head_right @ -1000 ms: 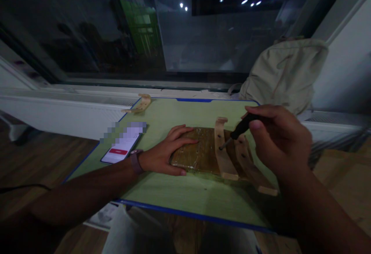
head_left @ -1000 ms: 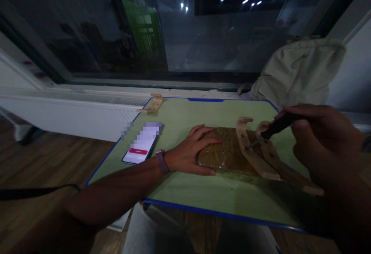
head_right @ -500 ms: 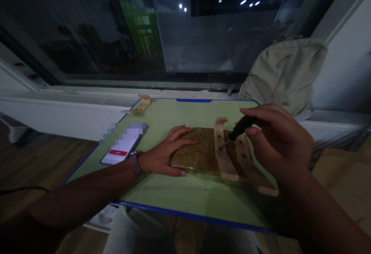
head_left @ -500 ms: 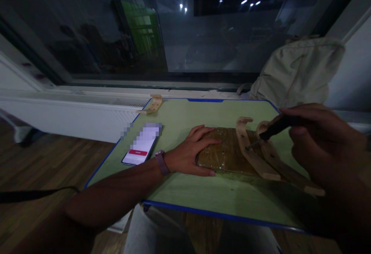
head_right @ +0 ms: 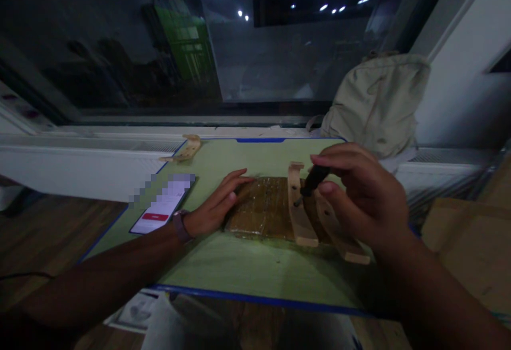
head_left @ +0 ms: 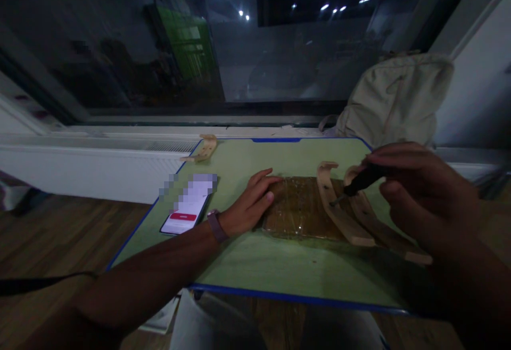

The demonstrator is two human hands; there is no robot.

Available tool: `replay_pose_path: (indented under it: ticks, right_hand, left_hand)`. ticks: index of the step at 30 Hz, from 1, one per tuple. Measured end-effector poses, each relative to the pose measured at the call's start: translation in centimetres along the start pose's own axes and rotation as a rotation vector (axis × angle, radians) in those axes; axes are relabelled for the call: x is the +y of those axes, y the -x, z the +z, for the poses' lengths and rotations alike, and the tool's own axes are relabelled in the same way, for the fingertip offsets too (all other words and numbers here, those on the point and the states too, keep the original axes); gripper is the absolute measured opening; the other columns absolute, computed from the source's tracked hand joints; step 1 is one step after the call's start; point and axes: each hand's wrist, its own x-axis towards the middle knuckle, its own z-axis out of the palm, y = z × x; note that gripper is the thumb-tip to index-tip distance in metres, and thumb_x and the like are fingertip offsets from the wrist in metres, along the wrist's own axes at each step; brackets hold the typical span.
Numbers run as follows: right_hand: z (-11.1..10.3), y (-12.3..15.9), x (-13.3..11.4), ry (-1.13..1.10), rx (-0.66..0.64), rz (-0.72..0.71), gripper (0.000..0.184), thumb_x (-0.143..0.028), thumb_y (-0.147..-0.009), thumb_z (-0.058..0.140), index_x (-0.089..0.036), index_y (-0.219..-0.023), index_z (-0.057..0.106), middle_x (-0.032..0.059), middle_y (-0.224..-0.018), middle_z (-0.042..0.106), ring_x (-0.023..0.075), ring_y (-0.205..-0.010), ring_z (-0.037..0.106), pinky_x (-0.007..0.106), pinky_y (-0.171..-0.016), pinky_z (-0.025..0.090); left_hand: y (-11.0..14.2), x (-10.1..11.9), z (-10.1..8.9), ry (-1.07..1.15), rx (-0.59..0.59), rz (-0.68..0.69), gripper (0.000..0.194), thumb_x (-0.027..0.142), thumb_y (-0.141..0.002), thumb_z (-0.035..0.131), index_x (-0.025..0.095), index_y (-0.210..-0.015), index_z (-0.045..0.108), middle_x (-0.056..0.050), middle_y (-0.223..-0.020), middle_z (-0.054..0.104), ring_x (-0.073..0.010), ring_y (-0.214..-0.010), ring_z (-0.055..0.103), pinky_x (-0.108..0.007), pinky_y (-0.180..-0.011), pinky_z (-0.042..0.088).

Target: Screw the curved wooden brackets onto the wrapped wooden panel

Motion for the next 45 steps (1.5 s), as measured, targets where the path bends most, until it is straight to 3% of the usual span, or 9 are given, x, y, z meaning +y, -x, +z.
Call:
replay_pose_path:
  ticks: [3, 7, 10, 16, 22, 24, 31, 39, 45]
  right_hand:
    - [0.5, 0.2, -0.6, -0.109, -0.028, 0.026, 0.029, -0.013, -0.091, 0.062, -0.028, -0.115, 0.069, 0.0045, -0.103, 0.075, 0.0183, -0.100, 0.072, 0.036, -0.089, 0.059]
    - [0.9, 0.2, 0.8, -0.158, 0.141, 0.180, 0.026, -0.016, -0.083, 0.075, -0.029, -0.103, 0.067, -0.0020, -0.085, 0.072, 0.0154, -0.075, 0.072, 0.028, -0.068, 0.060]
    - [0.6, 0.1, 1.5, -0.028, 0.201, 0.081, 0.025, -0.019, -0.075, 0.082, -0.026, -0.095, 0.069, -0.0030, -0.082, 0.066, 0.0133, -0.071, 0.067, 0.026, -0.064, 0.056]
    - [0.6, 0.1, -0.3, -0.346, -0.110, 0.078, 0.016, -0.027, -0.093, 0.063, -0.024, -0.108, 0.069, 0.0067, -0.109, 0.071, 0.0196, -0.099, 0.072, 0.037, -0.086, 0.060]
    - [0.6, 0.0, 1.4, -0.014, 0.090, 0.062, 0.022, -0.028, -0.084, 0.075, -0.024, -0.105, 0.067, 0.0004, -0.088, 0.068, 0.0144, -0.077, 0.067, 0.027, -0.068, 0.055]
    - [0.3, -0.2, 1.6, 0.095, 0.065, -0.006, 0.017, -0.031, -0.085, 0.073, -0.023, -0.099, 0.069, 0.0013, -0.086, 0.068, 0.0154, -0.078, 0.066, 0.028, -0.070, 0.054]
    - [0.3, 0.0, 0.1, -0.236, -0.300, -0.043, 0.044, -0.028, -0.103, 0.042, -0.026, -0.147, 0.045, 0.0096, -0.126, 0.068, 0.0185, -0.113, 0.066, 0.037, -0.098, 0.054]
    - [0.5, 0.0, 1.4, -0.060, 0.053, 0.064, 0.026, -0.030, -0.084, 0.076, -0.023, -0.108, 0.068, 0.0013, -0.090, 0.068, 0.0128, -0.073, 0.067, 0.025, -0.066, 0.057]
    - [0.5, 0.0, 0.4, -0.251, -0.130, 0.024, 0.027, -0.027, -0.096, 0.057, -0.024, -0.121, 0.067, 0.0074, -0.111, 0.072, 0.0187, -0.100, 0.072, 0.035, -0.087, 0.060]
  left_hand:
    - [-0.1, -0.3, 0.2, 0.025, 0.021, -0.051, 0.060, 0.064, -0.100, 0.027, 0.023, -0.135, 0.051, -0.015, -0.150, 0.041, -0.0297, -0.148, 0.027, -0.052, -0.124, 0.019]
    - [-0.2, -0.5, 0.2, 0.032, 0.048, -0.066, 0.058, 0.063, -0.100, 0.028, 0.021, -0.131, 0.054, -0.014, -0.141, 0.049, -0.0280, -0.140, 0.040, -0.050, -0.122, 0.026]
    - [-0.2, -0.3, 0.2, 0.040, 0.051, -0.087, 0.055, 0.059, -0.102, 0.029, 0.020, -0.130, 0.055, -0.013, -0.135, 0.054, -0.0266, -0.132, 0.048, -0.047, -0.118, 0.032]
    - [-0.3, 0.1, -0.1, 0.033, 0.035, -0.141, 0.050, 0.055, -0.102, 0.033, 0.019, -0.130, 0.054, -0.012, -0.135, 0.058, -0.0281, -0.129, 0.051, -0.048, -0.115, 0.035]
    - [-0.2, -0.1, 0.0, 0.067, 0.047, -0.186, 0.051, 0.057, -0.101, 0.035, 0.019, -0.130, 0.054, -0.013, -0.136, 0.058, -0.0290, -0.129, 0.052, -0.047, -0.115, 0.035]
    - [-0.2, 0.0, 0.0, 0.076, 0.049, -0.209, 0.052, 0.058, -0.101, 0.036, 0.019, -0.129, 0.054, -0.014, -0.135, 0.059, -0.0295, -0.128, 0.053, -0.047, -0.113, 0.036]
    - [-0.4, 0.5, -0.1, 0.038, 0.069, -0.213, 0.054, 0.061, -0.098, 0.038, 0.017, -0.123, 0.057, -0.013, -0.127, 0.062, -0.0298, -0.123, 0.055, -0.047, -0.112, 0.038]
    - [-0.2, 0.3, -0.1, 0.031, 0.073, -0.202, 0.051, 0.059, -0.100, 0.037, 0.019, -0.123, 0.057, -0.011, -0.127, 0.063, -0.0287, -0.122, 0.056, -0.045, -0.111, 0.039]
    - [-0.3, 0.3, -0.1, 0.034, 0.058, -0.192, 0.048, 0.056, -0.101, 0.036, 0.019, -0.123, 0.056, -0.012, -0.128, 0.062, -0.0286, -0.123, 0.056, -0.046, -0.112, 0.038]
